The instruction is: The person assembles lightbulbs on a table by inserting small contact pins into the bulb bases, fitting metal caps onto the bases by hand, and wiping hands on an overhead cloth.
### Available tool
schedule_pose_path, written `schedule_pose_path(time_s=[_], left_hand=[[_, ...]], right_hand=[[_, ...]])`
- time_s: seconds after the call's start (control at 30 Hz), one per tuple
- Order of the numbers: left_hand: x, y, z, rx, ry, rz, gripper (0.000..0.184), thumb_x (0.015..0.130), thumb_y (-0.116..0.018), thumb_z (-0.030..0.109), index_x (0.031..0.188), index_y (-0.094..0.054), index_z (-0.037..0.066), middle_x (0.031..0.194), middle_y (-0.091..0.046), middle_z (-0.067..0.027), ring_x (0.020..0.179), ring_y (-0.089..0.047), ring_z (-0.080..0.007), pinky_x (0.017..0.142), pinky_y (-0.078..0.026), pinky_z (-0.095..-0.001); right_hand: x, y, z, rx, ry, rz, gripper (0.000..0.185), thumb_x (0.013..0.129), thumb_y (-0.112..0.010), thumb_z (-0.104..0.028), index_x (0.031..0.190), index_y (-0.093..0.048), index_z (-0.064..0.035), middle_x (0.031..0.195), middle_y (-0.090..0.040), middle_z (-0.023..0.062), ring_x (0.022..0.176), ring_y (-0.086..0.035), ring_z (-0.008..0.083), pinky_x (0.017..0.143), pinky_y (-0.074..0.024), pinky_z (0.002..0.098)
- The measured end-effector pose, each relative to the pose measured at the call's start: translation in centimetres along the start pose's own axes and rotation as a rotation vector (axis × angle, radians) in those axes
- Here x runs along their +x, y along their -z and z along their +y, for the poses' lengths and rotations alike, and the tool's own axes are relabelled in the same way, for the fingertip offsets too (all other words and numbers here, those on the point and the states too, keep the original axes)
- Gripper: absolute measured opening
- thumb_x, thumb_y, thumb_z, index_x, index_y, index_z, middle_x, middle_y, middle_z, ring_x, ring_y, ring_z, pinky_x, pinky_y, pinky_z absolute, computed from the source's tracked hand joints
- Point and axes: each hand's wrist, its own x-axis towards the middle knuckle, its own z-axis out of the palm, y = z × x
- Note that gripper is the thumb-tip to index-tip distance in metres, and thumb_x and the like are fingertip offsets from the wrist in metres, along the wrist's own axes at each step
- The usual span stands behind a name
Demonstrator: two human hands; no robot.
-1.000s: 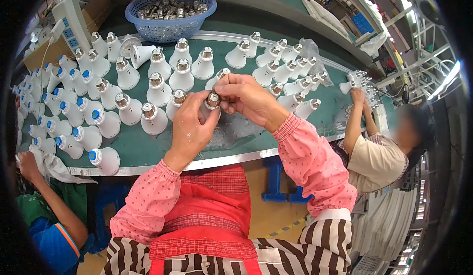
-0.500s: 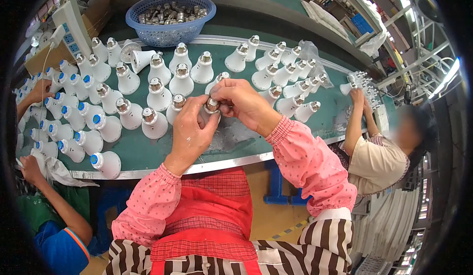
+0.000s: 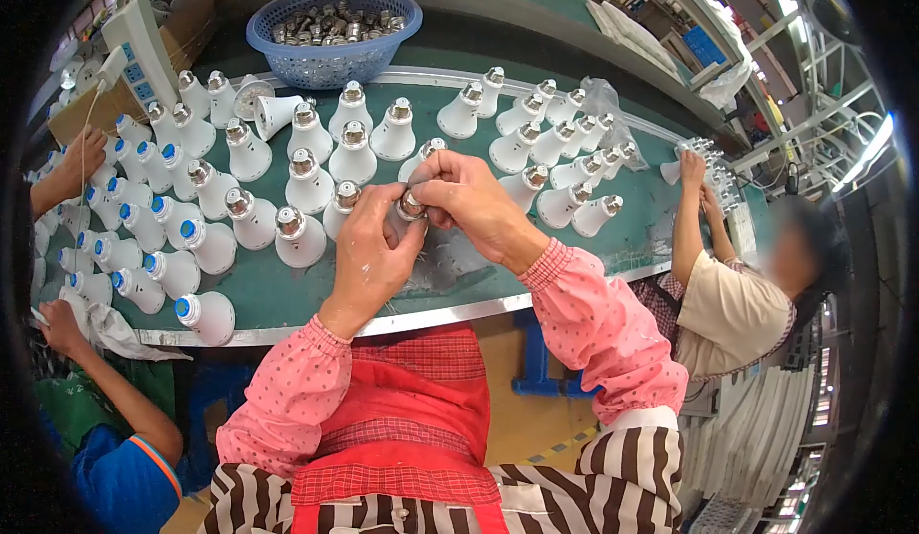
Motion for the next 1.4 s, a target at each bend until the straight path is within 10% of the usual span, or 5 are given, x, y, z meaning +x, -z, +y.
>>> schedule_pose_path(time_s=[0.3, 0.6, 0.73, 1.0, 1.4], left_hand=[[-0.1, 0.0, -0.3, 0.022, 0.002, -0.031, 0.040, 0.089, -0.072, 0.006, 0.127, -0.059, 0.003, 0.112, -0.063, -0.0187, 0.100, -0.065, -0.0438, 0.083, -0.052, -0.0497], [-2.5, 1.6, 4.7, 0.020, -0.128, 0.112, 0.030, 0.094, -0.072, 0.002, 0.123, -0.067, -0.005, 0.107, -0.071, -0.0103, 0.065, -0.062, -0.0124, 0.057, -0.048, -0.0268], [-2.9, 3.4, 6.7, -0.702, 0.451, -0.242, 0.021, 0.101, -0.071, 0.014, 0.113, -0.068, -0.004, 0.084, -0.069, -0.0019, 0.065, -0.062, -0.0063, 0.059, -0.047, -0.0217], [-4.6, 4.8, 7.3, -0.834, 0.590, -0.404, 0.061, 0.096, -0.070, 0.027, 0.143, -0.048, -0.006, 0.121, -0.064, -0.0114, 0.100, -0.063, -0.0155, 0.076, -0.051, -0.0287], [-7.4, 7.1, 8.2, -0.811, 0.634, -0.201, 0.046, 0.096, -0.063, 0.021, 0.131, -0.057, -0.007, 0.115, -0.066, -0.0106, 0.097, -0.065, -0.0141, 0.084, -0.056, -0.0303]], right_hand=[[-0.4, -0.3, 1.0, -0.226, 0.261, 0.041, 0.013, 0.097, -0.069, -0.009, 0.106, -0.062, -0.0033, 0.094, -0.066, 0.0008, 0.076, -0.056, 0.0063, 0.067, -0.0469, 0.0242], [-4.2, -2.5, 1.2, -0.487, 0.563, 0.340, 0.028, 0.091, -0.077, -0.009, 0.113, -0.062, 0.0019, 0.080, -0.054, 0.0032, 0.066, -0.050, 0.0096, 0.059, -0.0439, 0.0276], [-5.0, -3.0, 1.5, -0.733, 0.793, 0.406, 0.032, 0.088, -0.079, -0.004, 0.116, -0.063, -0.0007, 0.087, -0.058, 0.0060, 0.070, -0.057, 0.0142, 0.057, -0.0471, 0.0301], [-4.9, -3.9, 1.2, -1.367, 1.115, 0.442, 0.038, 0.072, -0.071, -0.010, 0.108, -0.063, -0.0010, 0.089, -0.055, 0.0106, 0.077, -0.057, 0.0287, 0.066, -0.0474, 0.0404], [-5.0, -8.2, 2.8, -1.412, 1.092, 0.254, 0.038, 0.069, -0.072, -0.015, 0.103, -0.061, -0.0019, 0.093, -0.054, 0.0120, 0.084, -0.058, 0.0293, 0.071, -0.0471, 0.0398]])
